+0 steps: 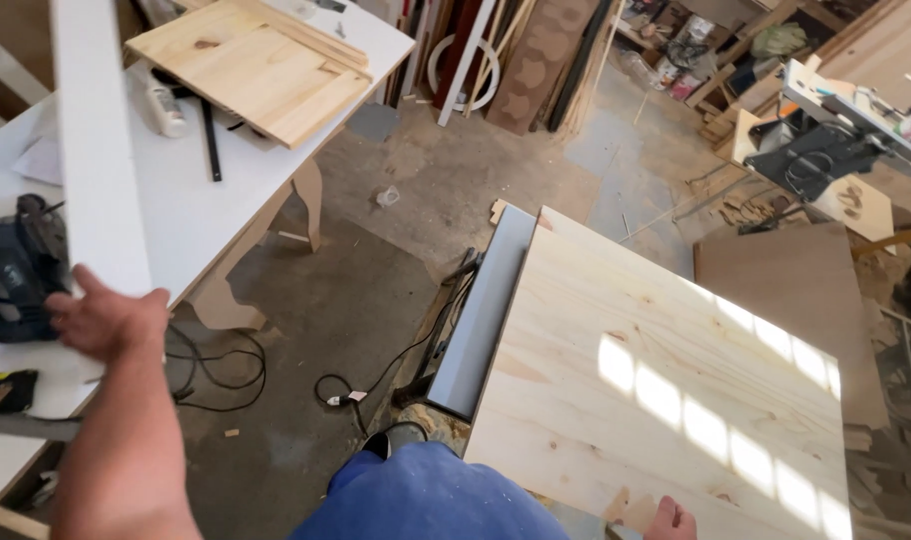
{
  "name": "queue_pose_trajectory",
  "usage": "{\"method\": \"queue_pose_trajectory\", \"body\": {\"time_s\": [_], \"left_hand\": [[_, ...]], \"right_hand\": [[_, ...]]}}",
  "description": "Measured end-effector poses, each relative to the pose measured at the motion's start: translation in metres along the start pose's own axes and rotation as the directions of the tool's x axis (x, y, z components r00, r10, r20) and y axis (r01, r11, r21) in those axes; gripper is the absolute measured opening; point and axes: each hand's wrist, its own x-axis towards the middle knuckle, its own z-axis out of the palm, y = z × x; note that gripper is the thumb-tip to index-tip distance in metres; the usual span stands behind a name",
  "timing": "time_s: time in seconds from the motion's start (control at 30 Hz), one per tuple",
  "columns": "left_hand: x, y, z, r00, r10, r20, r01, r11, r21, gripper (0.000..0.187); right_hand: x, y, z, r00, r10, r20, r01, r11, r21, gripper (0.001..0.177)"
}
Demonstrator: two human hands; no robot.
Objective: The person is using a table saw to cut a large piece of plywood, then inspecting the cut pieces.
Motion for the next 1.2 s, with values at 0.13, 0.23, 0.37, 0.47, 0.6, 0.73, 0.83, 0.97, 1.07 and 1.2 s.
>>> {"method": "queue_pose_trajectory", "body": {"time_s": [0.13, 0.23, 0.37, 0.47, 0.6, 0.73, 0.83, 0.97, 1.07, 1.2], "left_hand": [[0.012, -0.056, 0.033, 0.974, 0.144, -0.174, -0.158, 0.985, -0.069, 0.082], [0.039, -0.113, 0.082, 0.945, 0.157, -0.286, -0.253, 0.905, -0.341, 0.083], [0.012, -0.128, 0.079, 0.908, 0.365, 0.204, -0.209, 0.818, -0.535, 0.046], [-0.024, -0.094, 0.013, 0.858, 0.237, 0.455, 0.361, 0.351, -0.864, 0.037], [-0.051, -0.03, -0.085, 0.458, 0.737, 0.497, 0.802, -0.101, -0.589, 0.057], [-0.119, 0.07, -0.109, 0.117, 0.969, 0.219, 0.993, -0.107, -0.055, 0.078], [-0.14, 0.114, -0.06, 0.623, 0.663, 0.416, 0.25, 0.335, -0.909, 0.046], [-0.166, 0.149, 0.019, 0.635, 0.728, 0.26, 0.314, 0.065, -0.947, 0.055], [-0.148, 0.163, 0.079, 0.491, 0.796, 0.354, 0.372, 0.176, -0.911, 0.056], [-0.184, 0.187, 0.1, 0.409, 0.741, 0.533, 0.286, 0.451, -0.846, 0.046]], "right_hand": [[-0.011, -0.009, -0.022, 0.993, -0.011, 0.116, 0.021, 0.996, -0.09, 0.059], [-0.014, -0.019, -0.026, 0.996, -0.021, 0.089, 0.024, 0.999, -0.03, 0.045], [-0.03, -0.051, -0.033, 0.991, -0.015, 0.13, 0.015, 1.0, 0.006, 0.041], [-0.038, -0.068, -0.031, 0.991, -0.059, 0.117, 0.055, 0.998, 0.032, 0.037], [-0.056, -0.118, -0.038, 0.98, -0.145, 0.136, 0.13, 0.986, 0.108, 0.037], [-0.058, -0.118, -0.013, 0.968, -0.191, 0.164, 0.169, 0.975, 0.143, 0.036], [-0.075, -0.111, 0.0, 0.936, -0.306, 0.171, 0.275, 0.943, 0.186, 0.036], [-0.103, -0.105, 0.004, 0.862, -0.499, 0.082, 0.478, 0.857, 0.193, 0.033], [-0.119, -0.098, 0.0, 0.815, -0.576, 0.056, 0.561, 0.81, 0.174, 0.034], [-0.121, -0.069, 0.006, 0.826, -0.563, 0.026, 0.561, 0.826, 0.055, 0.04]]}}
